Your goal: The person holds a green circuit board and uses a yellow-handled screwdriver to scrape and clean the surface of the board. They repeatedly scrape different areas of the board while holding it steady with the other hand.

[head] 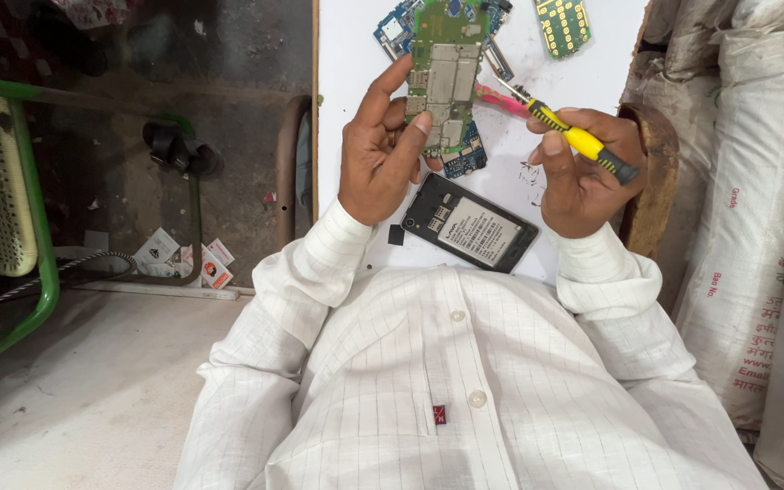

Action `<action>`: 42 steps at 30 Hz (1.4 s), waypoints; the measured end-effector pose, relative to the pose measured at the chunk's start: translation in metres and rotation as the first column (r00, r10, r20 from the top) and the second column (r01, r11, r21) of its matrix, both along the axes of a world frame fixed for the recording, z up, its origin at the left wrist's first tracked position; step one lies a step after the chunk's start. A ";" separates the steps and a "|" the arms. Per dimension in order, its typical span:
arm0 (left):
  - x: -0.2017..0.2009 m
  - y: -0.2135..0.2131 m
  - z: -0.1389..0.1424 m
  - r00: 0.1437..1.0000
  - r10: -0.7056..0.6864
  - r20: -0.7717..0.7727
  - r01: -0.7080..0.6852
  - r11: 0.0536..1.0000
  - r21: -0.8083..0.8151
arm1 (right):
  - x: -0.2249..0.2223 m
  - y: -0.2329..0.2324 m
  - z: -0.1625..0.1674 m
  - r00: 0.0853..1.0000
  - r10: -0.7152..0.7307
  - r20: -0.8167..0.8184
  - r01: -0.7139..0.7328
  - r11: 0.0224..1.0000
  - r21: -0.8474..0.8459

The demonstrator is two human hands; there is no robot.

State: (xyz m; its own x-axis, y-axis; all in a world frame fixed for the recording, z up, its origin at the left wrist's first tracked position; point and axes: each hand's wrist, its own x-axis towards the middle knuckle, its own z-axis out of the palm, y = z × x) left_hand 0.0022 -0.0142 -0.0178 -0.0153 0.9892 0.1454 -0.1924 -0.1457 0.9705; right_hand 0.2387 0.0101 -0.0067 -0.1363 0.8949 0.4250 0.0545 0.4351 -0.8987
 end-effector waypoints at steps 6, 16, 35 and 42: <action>0.003 -0.002 0.005 0.987 0.001 -0.158 0.013 0.996 0.087 | 0.006 0.007 0.017 0.981 -0.019 0.195 -0.007 0.991 0.132; 0.005 -0.006 0.012 0.962 0.016 -0.272 0.010 0.996 0.092 | -0.009 0.015 0.035 0.934 -0.069 0.351 -0.034 0.959 0.281; 0.013 -0.005 0.007 0.945 0.090 -0.315 -0.052 0.991 0.125 | -0.014 0.013 0.049 0.904 -0.096 0.416 -0.072 0.926 0.370; 0.012 -0.002 0.004 0.951 0.135 -0.279 -0.136 0.991 0.018 | -0.004 -0.003 0.047 0.916 -0.075 0.394 -0.103 0.905 0.413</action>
